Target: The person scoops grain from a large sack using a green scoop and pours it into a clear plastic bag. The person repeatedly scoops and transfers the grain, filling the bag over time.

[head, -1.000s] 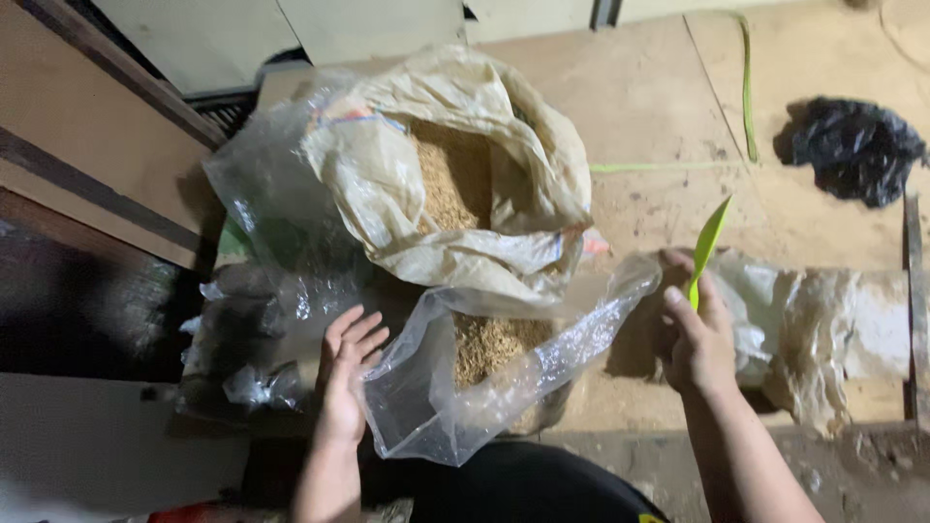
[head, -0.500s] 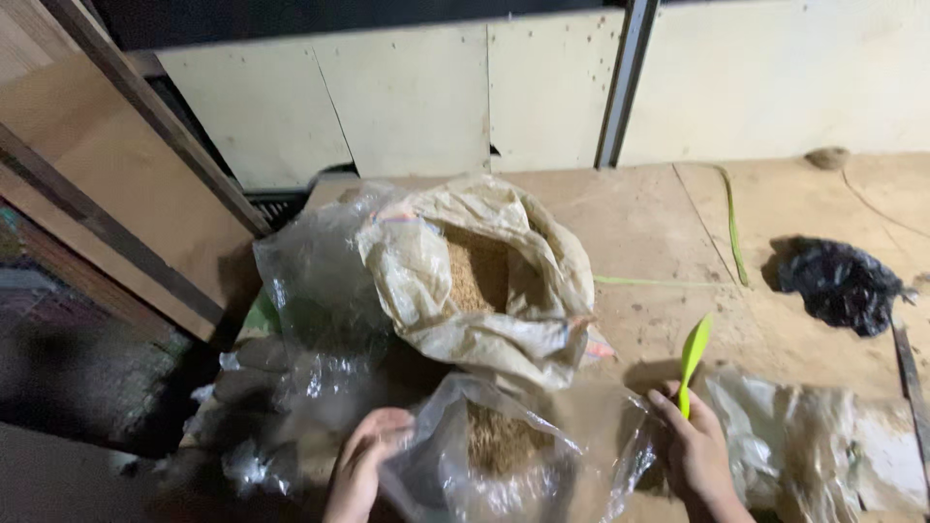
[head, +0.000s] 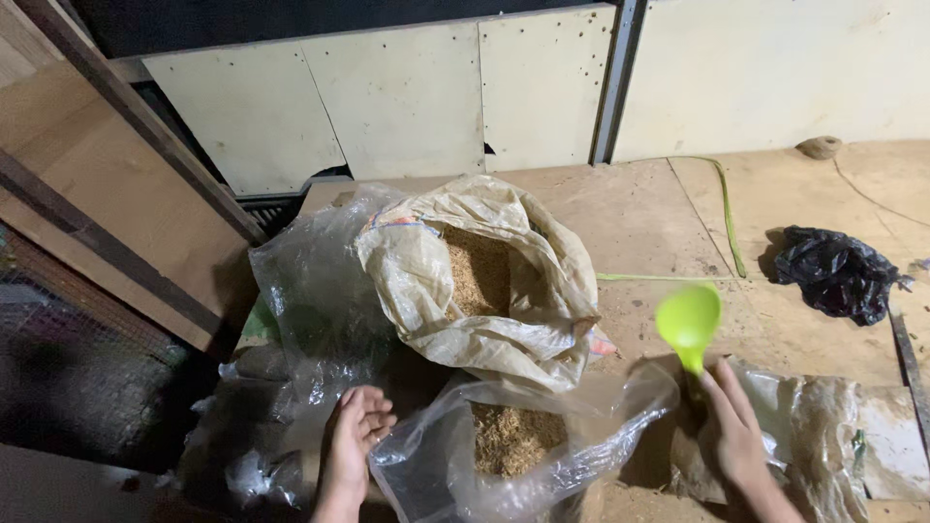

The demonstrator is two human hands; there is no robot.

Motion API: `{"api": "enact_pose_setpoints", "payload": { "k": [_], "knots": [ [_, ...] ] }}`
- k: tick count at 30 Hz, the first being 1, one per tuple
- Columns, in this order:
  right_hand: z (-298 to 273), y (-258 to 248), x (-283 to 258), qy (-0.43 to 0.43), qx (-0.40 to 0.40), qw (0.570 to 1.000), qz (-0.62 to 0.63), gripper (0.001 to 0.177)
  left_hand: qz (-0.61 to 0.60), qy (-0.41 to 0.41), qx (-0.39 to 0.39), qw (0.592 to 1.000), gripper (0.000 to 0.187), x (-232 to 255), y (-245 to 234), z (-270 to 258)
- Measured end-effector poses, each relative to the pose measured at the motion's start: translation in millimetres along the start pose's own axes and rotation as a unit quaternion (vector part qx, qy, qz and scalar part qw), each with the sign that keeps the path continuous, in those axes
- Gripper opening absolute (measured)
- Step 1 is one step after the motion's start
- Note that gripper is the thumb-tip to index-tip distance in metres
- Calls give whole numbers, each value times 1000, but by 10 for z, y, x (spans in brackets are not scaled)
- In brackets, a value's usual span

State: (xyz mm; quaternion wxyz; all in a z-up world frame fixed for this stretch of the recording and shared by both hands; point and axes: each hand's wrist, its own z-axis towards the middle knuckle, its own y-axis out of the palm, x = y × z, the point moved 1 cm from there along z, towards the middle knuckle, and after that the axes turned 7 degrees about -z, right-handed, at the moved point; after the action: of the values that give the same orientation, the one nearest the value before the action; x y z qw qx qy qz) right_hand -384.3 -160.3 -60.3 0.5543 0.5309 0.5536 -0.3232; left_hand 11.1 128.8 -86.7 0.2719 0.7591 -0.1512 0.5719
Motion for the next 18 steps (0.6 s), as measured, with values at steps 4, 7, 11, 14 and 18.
{"api": "enact_pose_setpoints", "payload": {
  "k": [4, 7, 11, 14, 18],
  "knots": [
    [-80, 589, -679, -243, -86, 879, -401, 25, 33, -102, 9, 994, 55, 146, 180, 228],
    [-154, 1218, -1124, -315, -125, 754, -563, 28, -19, -141, -19, 990, 67, 157, 327, 308],
    [-47, 1894, -1281, -126, -206, 629, -739, 40, -44, -144, -23, 988, 85, 132, 651, 505],
    [48, 2279, -890, -146, -301, 529, -780, 37, -38, -176, -20, 983, 98, 100, 739, 612],
    [38, 2380, -449, -136, -278, 534, -787, 32, -53, -90, -126, 987, 89, -107, 828, 716]
  ]
}}
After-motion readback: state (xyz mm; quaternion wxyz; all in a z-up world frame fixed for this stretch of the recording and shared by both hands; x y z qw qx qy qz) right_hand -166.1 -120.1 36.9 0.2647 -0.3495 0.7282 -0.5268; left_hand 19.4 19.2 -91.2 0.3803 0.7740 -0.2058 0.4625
